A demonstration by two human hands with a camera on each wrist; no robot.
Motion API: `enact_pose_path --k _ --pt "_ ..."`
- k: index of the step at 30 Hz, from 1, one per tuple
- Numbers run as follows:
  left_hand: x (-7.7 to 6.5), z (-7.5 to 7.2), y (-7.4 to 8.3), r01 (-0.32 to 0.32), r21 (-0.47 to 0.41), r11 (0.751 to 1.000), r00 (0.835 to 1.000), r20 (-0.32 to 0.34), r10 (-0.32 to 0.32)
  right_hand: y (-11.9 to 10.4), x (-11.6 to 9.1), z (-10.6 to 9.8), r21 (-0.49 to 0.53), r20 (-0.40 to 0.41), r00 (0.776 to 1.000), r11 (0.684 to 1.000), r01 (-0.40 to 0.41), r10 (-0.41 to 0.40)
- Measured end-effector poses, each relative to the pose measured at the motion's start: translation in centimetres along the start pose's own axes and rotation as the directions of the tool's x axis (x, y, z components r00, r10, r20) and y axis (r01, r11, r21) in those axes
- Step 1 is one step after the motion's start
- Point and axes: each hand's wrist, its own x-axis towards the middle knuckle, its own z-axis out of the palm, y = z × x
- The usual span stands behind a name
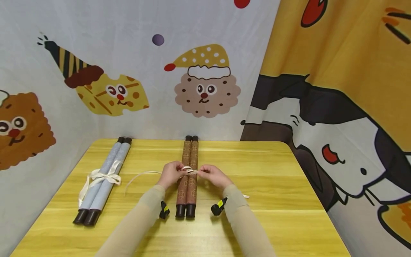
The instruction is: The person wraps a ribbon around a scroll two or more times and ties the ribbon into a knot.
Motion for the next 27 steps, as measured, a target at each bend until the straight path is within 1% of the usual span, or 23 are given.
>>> enact_pose_path --k 4,7,10,14,16,18,20,21,23,25,27 --pt "-0.1 0.0 0.1 -0.009 0.001 1.0 1.0 -0.003 0.009 0.1 0.4 0.7 0.136 -0.038 0.999 0.99 0.028 -0.023" --pt "-0.1 0.0 0.1 -0.027 0.008 1.0 1.0 -0.007 0.028 0.2 0.6 1.2 0.249 -0.043 0.997 0.966 0.07 -0.062" --pt "-0.1 0.1 0.1 -0.034 0.012 0.999 0.999 -0.01 0.034 0.2 0.9 1.7 0.342 -0.022 0.996 0.935 0.091 -0.089" --pt "0.0 0.1 0.1 -0.027 0.011 1.0 1.0 -0.005 0.027 0.1 1.2 2.2 0.384 -0.017 0.996 0.92 0.082 -0.082" --pt "0.0 0.2 0.0 -0.022 0.006 1.0 1.0 -0.006 0.022 0.0 1.3 2.4 0.353 -0.044 0.997 0.932 0.079 -0.068" --pt "0.0 0.1 0.0 -0.018 0.002 1.0 1.0 -0.006 0.018 -0.1 1.5 2.6 0.277 -0.087 0.994 0.957 0.084 -0.062" --pt "0.1 0.1 0.0 -0.015 0.0 1.0 1.0 -0.01 0.015 -0.3 1.6 2.9 0.192 -0.135 0.989 0.978 0.078 -0.052" --pt "0.1 0.1 0.0 -0.015 -0.001 1.0 1.0 -0.01 0.015 -0.3 1.7 3.0 0.152 -0.153 0.986 0.985 0.084 -0.061" --pt "0.1 0.1 0.0 -0.016 0.001 1.0 1.0 -0.009 0.016 -0.4 1.8 3.2 0.095 -0.182 0.98 0.991 0.095 -0.076" --pt "0.1 0.1 -0.1 -0.018 0.005 1.0 1.0 -0.008 0.018 -1.2 1.6 3.4 0.057 -0.188 0.977 0.992 0.114 -0.102" --pt "0.0 0.0 -0.1 -0.018 0.005 1.0 1.0 -0.008 0.018 -1.2 1.7 3.5 0.032 -0.19 0.974 0.991 0.132 -0.124"
